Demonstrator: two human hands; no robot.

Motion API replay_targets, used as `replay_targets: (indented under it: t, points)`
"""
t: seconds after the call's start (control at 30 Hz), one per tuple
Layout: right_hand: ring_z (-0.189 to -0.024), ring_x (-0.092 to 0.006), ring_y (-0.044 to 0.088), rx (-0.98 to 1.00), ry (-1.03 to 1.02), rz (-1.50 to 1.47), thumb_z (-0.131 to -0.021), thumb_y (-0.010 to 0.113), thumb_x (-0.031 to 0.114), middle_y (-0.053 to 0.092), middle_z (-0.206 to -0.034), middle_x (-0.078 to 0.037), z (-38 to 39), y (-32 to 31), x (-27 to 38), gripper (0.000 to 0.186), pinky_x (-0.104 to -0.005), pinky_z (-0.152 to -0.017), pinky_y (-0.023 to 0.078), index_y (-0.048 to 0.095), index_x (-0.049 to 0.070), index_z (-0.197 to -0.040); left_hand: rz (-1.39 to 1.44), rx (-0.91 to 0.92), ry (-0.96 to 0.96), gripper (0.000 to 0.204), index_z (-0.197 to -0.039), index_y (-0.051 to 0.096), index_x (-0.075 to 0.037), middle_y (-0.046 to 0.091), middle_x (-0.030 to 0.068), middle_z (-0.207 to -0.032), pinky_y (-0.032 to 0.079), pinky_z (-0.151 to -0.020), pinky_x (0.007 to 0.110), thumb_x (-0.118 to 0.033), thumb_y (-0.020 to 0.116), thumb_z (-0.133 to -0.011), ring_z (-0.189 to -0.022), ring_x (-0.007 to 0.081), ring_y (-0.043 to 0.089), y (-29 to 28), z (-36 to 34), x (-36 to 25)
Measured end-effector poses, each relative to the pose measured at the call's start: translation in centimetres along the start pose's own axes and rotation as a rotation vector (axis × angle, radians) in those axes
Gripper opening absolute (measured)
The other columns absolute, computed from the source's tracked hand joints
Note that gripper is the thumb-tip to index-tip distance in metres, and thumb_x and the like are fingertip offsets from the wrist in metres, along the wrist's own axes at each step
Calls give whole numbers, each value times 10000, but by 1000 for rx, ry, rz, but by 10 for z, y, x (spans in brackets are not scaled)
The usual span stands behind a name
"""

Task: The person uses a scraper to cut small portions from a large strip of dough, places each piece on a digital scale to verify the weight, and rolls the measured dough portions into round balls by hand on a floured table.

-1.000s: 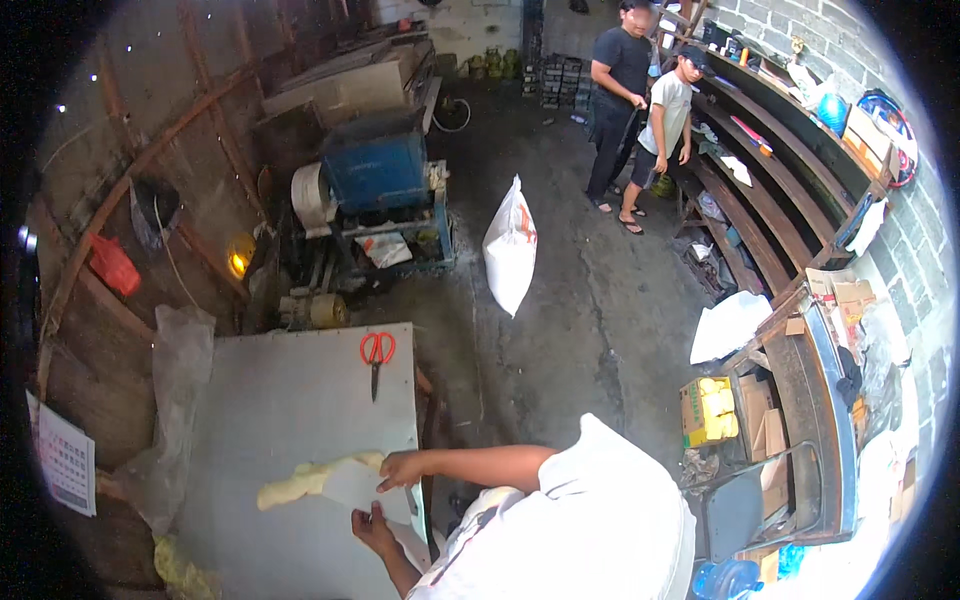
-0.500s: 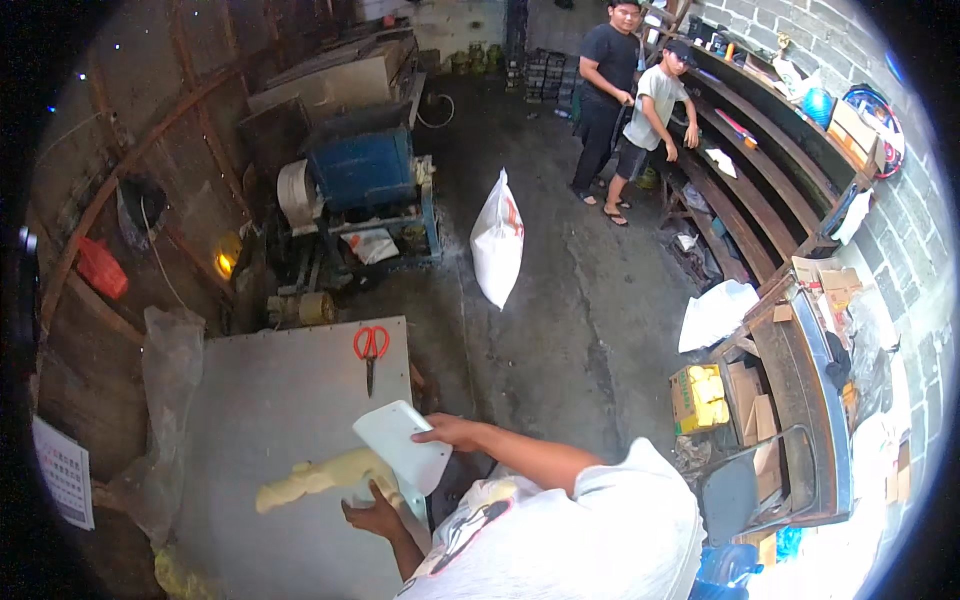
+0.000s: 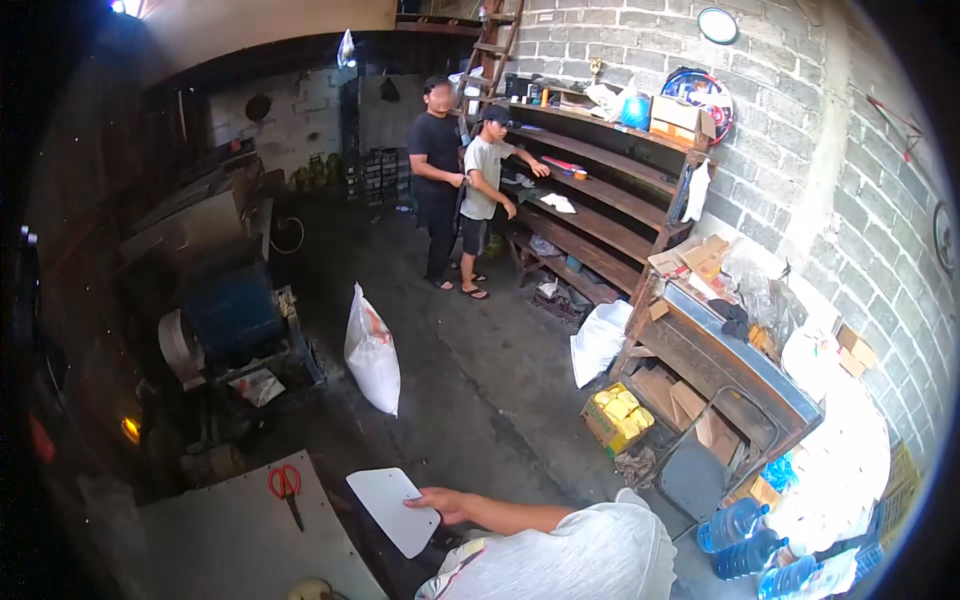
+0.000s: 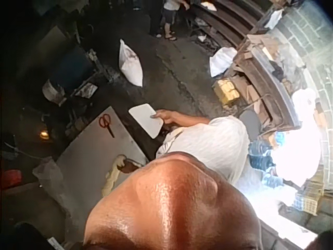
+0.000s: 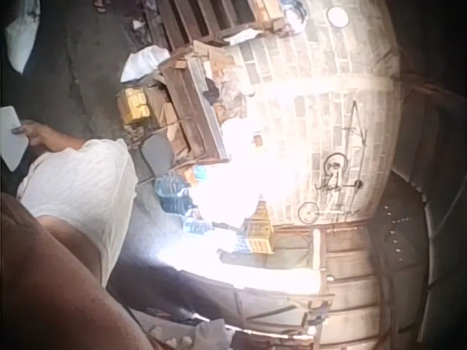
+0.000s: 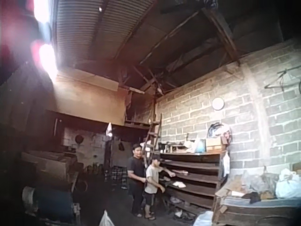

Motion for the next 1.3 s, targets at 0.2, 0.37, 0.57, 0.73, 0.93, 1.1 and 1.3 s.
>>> replay_targets:
  t: [0.2, 0.37, 0.57, 0.73, 0.93, 1.1, 1.3]
  points:
    - [-1185, -211, 606, -37, -6, -86, -952, 656, 277, 617, -1292, -90, -2, -18, 5, 480, -414, -1018, 485, 518, 60, -1358, -53, 134, -19, 383, -1076, 672, 24, 666, 210, -1077, 473, -918, 515, -206, 717, -773, -1036, 353, 606, -120, -22, 31]
    - [-1101, -190, 650, -9, -50, -31, -964, 639, 252, 664, -1209, -87, -12, -3, 20, 395, -389, -987, 507, 575, 32, -1286, -929, 232, -364, 708, -1379, 529, -195, 267, 96, -1575, 238, -1088, 648, -396, 763, -742, -1424, 384, 237, -142, 16, -84]
    - [-1128, -194, 637, -37, -99, -86, -961, 644, 262, 657, -1220, -90, -4, -6, 17, 410, -390, -1003, 496, 569, 36, -1295, -873, 169, -294, 749, -1397, 490, -176, 310, 104, -1537, 291, -1045, 631, -437, 759, -748, -1378, 385, 295, -127, 20, -126]
    - [-1170, -225, 615, -63, -83, -116, -946, 667, 256, 631, -1268, -100, 3, -20, -2, 466, -406, -1025, 481, 531, 44, -1337, -866, 157, -266, 787, -1411, 457, -160, 346, 111, -1505, 335, -1010, 617, -472, 756, -753, -1340, 385, 343, -120, 16, -129]
    - [-1147, -223, 629, -18, -8, -116, -943, 670, 256, 640, -1251, -93, -6, 0, -15, 437, -404, -1011, 493, 551, 47, -1309, -895, 140, -281, 836, -1429, 418, -141, 389, 119, -1468, 388, -967, 601, -513, 752, -759, -1295, 386, 401, -123, 14, -129]
    - [-1139, -224, 634, 16, 3, -89, -946, 665, 249, 649, -1235, -90, -7, 13, -11, 414, -406, -1013, 491, 566, 49, -1295, -917, 135, -294, 878, -1443, 386, -126, 425, 126, -1436, 432, -932, 587, -548, 748, -764, -1257, 386, 450, -129, 15, -129]
    - [-1066, -210, 665, 12, -48, -102, -955, 652, 237, 680, -1170, -89, 12, 11, -11, 348, -389, -965, 517, 607, 37, -1237, -915, 120, -301, 932, -1461, 346, -107, 467, 135, -1398, 485, -889, 570, -589, 744, -770, -1211, 387, 508, -137, 15, -141]
Point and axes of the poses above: each hand's wrist, its own z-axis away from the middle knuckle, its own y-axis out of the palm, x = y × z, the point moved 3 cm from there along -z, towards the middle knuckle
